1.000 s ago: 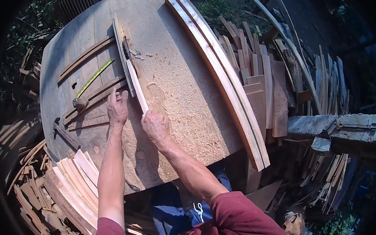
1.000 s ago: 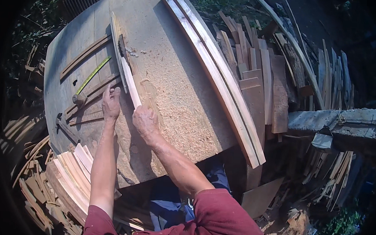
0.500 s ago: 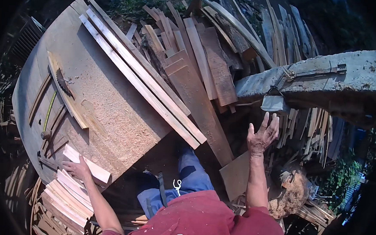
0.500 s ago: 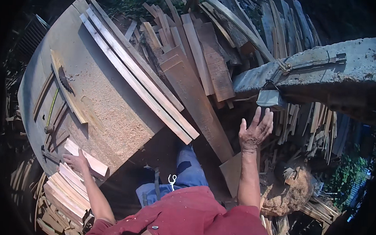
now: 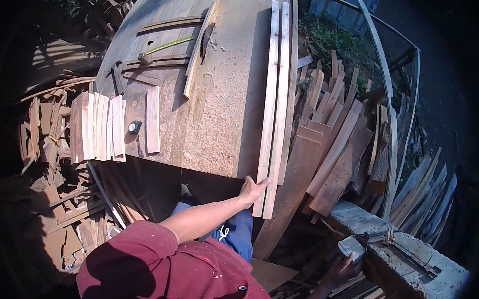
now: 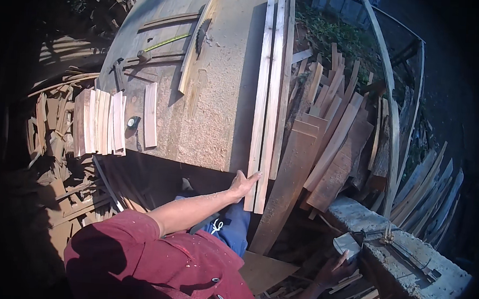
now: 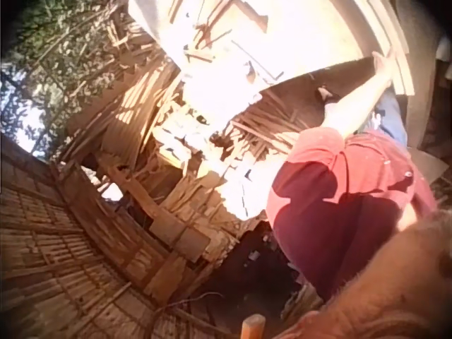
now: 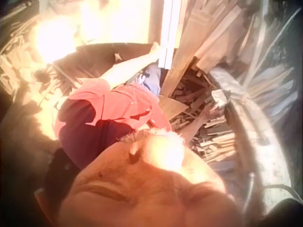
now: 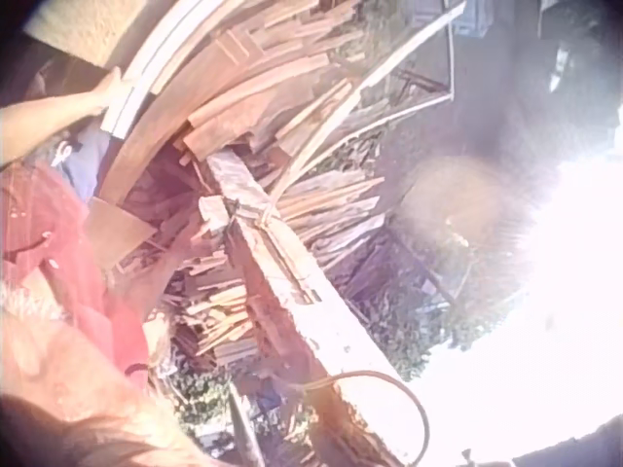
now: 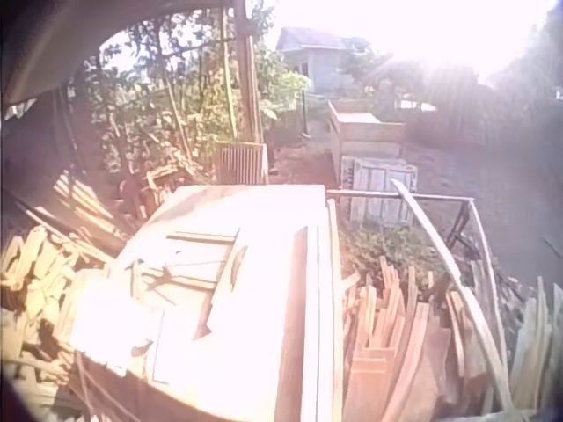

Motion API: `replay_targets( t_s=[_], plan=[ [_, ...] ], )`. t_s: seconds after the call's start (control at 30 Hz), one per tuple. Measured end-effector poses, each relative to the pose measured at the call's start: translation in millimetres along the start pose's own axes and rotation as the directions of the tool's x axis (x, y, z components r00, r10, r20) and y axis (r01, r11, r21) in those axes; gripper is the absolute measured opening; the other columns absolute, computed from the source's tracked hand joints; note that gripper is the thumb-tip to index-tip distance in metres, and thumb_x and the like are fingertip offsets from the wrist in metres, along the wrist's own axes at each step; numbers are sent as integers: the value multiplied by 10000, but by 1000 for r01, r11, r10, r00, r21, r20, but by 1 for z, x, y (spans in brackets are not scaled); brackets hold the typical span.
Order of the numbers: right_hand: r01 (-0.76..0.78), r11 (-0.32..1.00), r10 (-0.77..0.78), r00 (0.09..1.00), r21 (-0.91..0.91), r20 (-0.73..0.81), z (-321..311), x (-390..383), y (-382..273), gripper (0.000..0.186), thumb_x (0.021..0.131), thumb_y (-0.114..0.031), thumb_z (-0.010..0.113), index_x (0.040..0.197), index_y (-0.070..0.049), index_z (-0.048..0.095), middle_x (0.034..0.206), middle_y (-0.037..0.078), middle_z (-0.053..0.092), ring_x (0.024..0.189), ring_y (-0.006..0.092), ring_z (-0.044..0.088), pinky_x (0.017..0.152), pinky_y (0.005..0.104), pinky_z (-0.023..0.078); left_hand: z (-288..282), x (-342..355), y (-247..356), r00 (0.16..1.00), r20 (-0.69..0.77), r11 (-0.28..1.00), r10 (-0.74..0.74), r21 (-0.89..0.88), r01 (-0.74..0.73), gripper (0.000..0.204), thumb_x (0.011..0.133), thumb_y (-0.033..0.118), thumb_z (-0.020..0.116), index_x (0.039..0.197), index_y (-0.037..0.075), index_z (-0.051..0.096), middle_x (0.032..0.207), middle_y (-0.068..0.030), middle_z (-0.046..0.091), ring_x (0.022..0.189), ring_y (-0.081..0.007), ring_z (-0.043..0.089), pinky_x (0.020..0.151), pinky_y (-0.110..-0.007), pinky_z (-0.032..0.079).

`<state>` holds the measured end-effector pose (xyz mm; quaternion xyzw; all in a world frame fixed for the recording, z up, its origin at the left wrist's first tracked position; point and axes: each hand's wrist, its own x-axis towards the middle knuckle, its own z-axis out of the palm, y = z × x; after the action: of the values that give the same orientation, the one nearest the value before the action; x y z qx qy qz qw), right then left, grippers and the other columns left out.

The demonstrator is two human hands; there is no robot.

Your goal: The person measures and cuts several long wooden planks using a table saw. The person repeatedly aligns each plank against a fence, guides it through the blade, and moves the finished pieces aside to handle the next one.

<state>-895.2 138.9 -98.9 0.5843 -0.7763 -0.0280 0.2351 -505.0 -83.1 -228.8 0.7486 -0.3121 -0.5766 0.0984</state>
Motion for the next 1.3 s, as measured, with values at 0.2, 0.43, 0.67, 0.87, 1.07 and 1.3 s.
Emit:
replay_targets(
  t_s=[0.2,0.43,0.67,0.87,1.07,1.3],
  plan=[
    [-105,950,108,994,294,8,-51,82,-142,643,891,-246,740,1466,-69,514,1453,260,451,1352,428,442,1128,523,369,3,6,-27,982,34,983,184,-5,-184,1227,819,748,654,1468,-179,180,1434,-452,398,1357,-511,453,1104,-496,416],
    [617,83,-682,608,783,-407,-5,255,-554,720,870,-349,766,1466,-65,480,1493,171,476,1426,356,409,1179,480,354,-66,-52,-51,969,20,942,246,-242,-234,944,841,523,780,1448,-65,361,1404,-329,523,1296,-441,543,1033,-463,468],
    [658,149,-830,489,738,-268,90,351,-754,716,1022,-515,464,1518,-4,393,1613,189,342,1510,346,288,1243,456,230,-87,-104,-142,981,6,976,193,-103,-191,889,823,592,752,1366,-48,459,1274,-321,582,1204,-441,584,996,-458,477],
    [760,104,-844,409,641,-348,42,204,-726,731,1010,-475,471,1505,56,382,1602,255,320,1513,410,254,1255,509,178,-49,-149,-246,941,-321,990,109,-54,-133,819,811,497,764,1379,-24,486,1144,-266,663,1075,-441,651,927,-482,530],
    [408,-631,-769,-439,660,-464,-108,1,-606,834,928,-639,579,1581,-176,341,1598,251,331,1471,481,306,1151,651,272,-100,-221,-328,970,-215,991,114,89,-97,771,778,429,765,1396,39,519,1230,-222,623,1126,-388,632,954,-469,522],
    [514,-823,-538,-842,242,-38,-231,-40,-513,1051,746,-594,785,1600,-216,302,1493,205,481,1342,435,488,1105,596,393,-182,-405,-449,929,-290,872,232,486,-66,739,804,360,725,1463,126,484,1331,-203,576,1315,-382,502,1157,-574,317]
  ],
)
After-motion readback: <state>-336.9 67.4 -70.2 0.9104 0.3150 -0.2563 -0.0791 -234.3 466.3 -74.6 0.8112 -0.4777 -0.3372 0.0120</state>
